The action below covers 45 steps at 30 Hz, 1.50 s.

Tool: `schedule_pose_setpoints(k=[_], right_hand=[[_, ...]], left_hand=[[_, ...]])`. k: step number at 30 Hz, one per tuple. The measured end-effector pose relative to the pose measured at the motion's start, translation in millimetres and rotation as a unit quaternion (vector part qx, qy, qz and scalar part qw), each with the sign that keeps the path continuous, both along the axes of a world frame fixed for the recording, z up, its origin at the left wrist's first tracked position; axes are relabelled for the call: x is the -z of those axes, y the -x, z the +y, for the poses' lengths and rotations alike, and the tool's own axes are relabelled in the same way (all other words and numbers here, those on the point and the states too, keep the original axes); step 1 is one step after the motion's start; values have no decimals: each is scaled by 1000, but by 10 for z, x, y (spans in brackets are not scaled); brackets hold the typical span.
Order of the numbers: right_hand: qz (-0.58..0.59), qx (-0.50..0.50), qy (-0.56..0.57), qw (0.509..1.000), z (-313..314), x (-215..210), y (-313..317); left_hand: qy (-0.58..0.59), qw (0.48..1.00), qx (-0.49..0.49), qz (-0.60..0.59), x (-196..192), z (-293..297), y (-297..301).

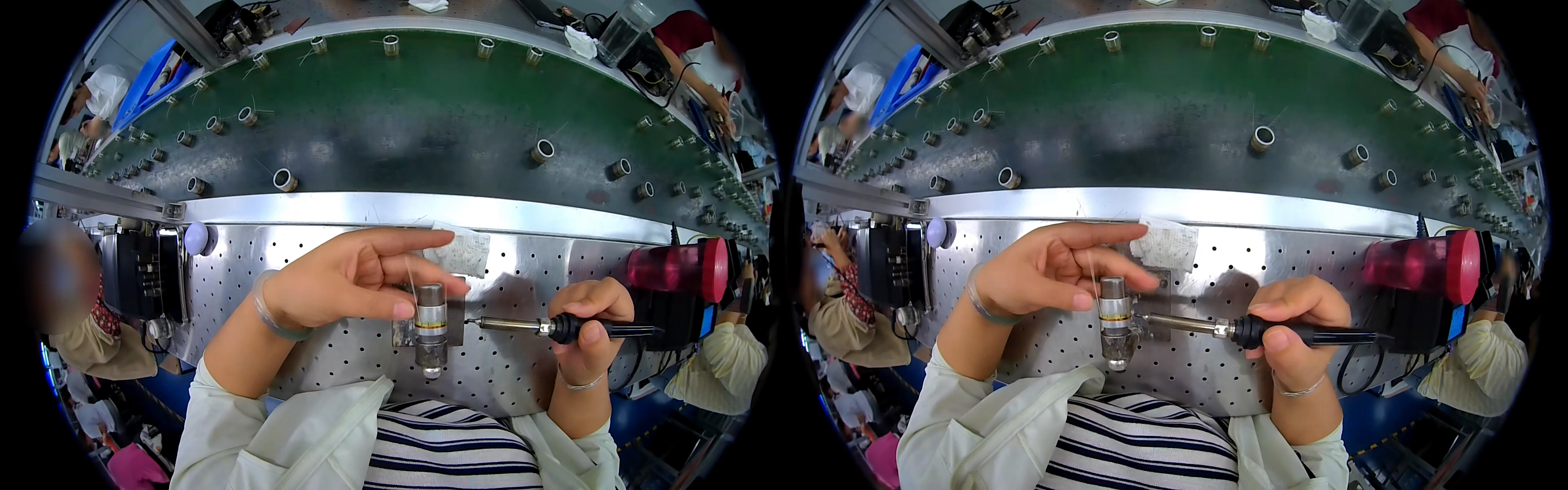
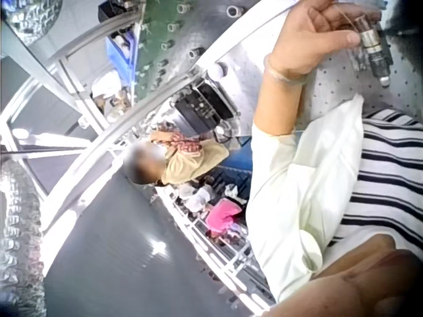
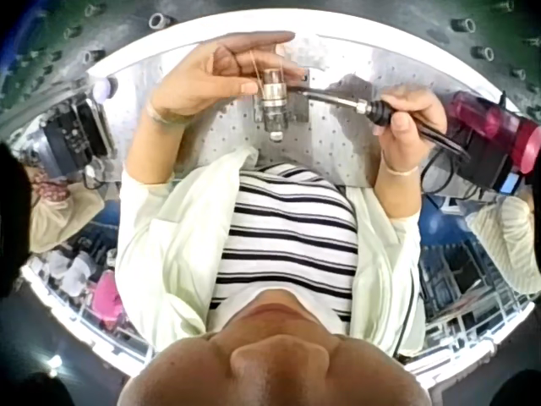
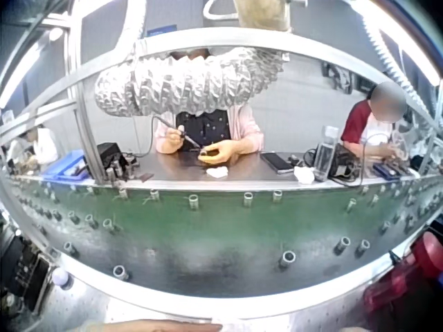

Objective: The person uses a soldering iron to apply solder to small cylindrical metal components held in a fixture. They repeatedly pick up components from a green workbench, secure them in the fixture, solder them, and then place them back on the table.

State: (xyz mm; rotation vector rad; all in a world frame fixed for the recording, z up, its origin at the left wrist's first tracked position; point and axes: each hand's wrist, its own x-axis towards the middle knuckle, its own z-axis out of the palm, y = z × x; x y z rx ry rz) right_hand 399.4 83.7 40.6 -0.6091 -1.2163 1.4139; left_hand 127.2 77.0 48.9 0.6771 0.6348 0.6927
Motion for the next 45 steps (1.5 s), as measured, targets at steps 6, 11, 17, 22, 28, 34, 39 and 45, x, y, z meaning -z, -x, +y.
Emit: schedule_pose_setpoints(k=[6, 11, 17, 22, 28, 34, 39, 45], right_hand=[[28, -38, 14, 999, -30, 23, -43], [21, -53, 3, 998, -30, 27, -47], [9, -55, -4, 998, -47, 32, -30], [-12, -53, -9, 998, -44, 38, -33], [-30, -54, -43, 997, -38, 81, -74], [-15, -55, -39, 998, -20, 88, -77], [-30, -57, -42, 997, -17, 99, -104], [-33, -68, -58, 995, 6, 109, -126]], left_hand=[[-14, 997, -71, 27, 7, -167, -140], [-38, 993, -97, 55, 37, -199, -141], [-108, 982, -150, 30, 108, -216, -199], [-135, 982, -132, 30, 140, -198, -179], [-160, 978, -132, 23, 158, -191, -197], [-171, 976, -128, 33, 145, -183, -196], [-200, 972, -121, 32, 199, -167, -199], [-179, 976, -121, 28, 176, -176, -210]])
